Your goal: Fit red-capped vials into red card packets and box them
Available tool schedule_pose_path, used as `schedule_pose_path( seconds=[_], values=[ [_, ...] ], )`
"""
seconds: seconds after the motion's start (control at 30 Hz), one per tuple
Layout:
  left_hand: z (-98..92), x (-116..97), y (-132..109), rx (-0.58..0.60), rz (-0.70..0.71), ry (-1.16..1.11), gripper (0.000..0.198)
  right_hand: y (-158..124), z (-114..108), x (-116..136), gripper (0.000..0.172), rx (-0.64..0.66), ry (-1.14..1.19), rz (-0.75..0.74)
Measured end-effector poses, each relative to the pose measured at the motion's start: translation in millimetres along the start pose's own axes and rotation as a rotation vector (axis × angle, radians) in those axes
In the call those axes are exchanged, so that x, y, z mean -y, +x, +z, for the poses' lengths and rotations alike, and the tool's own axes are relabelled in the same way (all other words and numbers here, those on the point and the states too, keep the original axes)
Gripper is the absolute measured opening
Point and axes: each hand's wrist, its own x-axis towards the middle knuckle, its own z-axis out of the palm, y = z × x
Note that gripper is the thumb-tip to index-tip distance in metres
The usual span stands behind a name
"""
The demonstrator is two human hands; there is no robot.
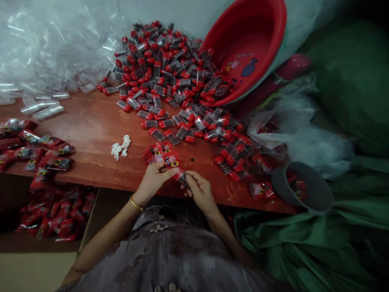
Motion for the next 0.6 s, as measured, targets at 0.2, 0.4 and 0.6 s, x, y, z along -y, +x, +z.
schedule_pose_path(
  seconds=[0.2, 0.4, 0.6],
  values=[
    [11.7, 12.5, -5.7, -0.131, -0.053, -0.18, 0.031, 5.0, 15.1, -6.5, 0.031, -0.153, -0.052, -0.084],
    [14.5, 12.9, -0.7, -0.19, -0.041, -0.284, 0.026, 11.1, 15.2, -7.6, 0.029, 0.027, 0.017, -0.047],
    [15.1, 19.1, -2.9, -0.096, -0.03, -0.246, 0.03, 10.7, 21.2, -1.7, 0.025, -0.065, 0.023, -0.086]
  ],
)
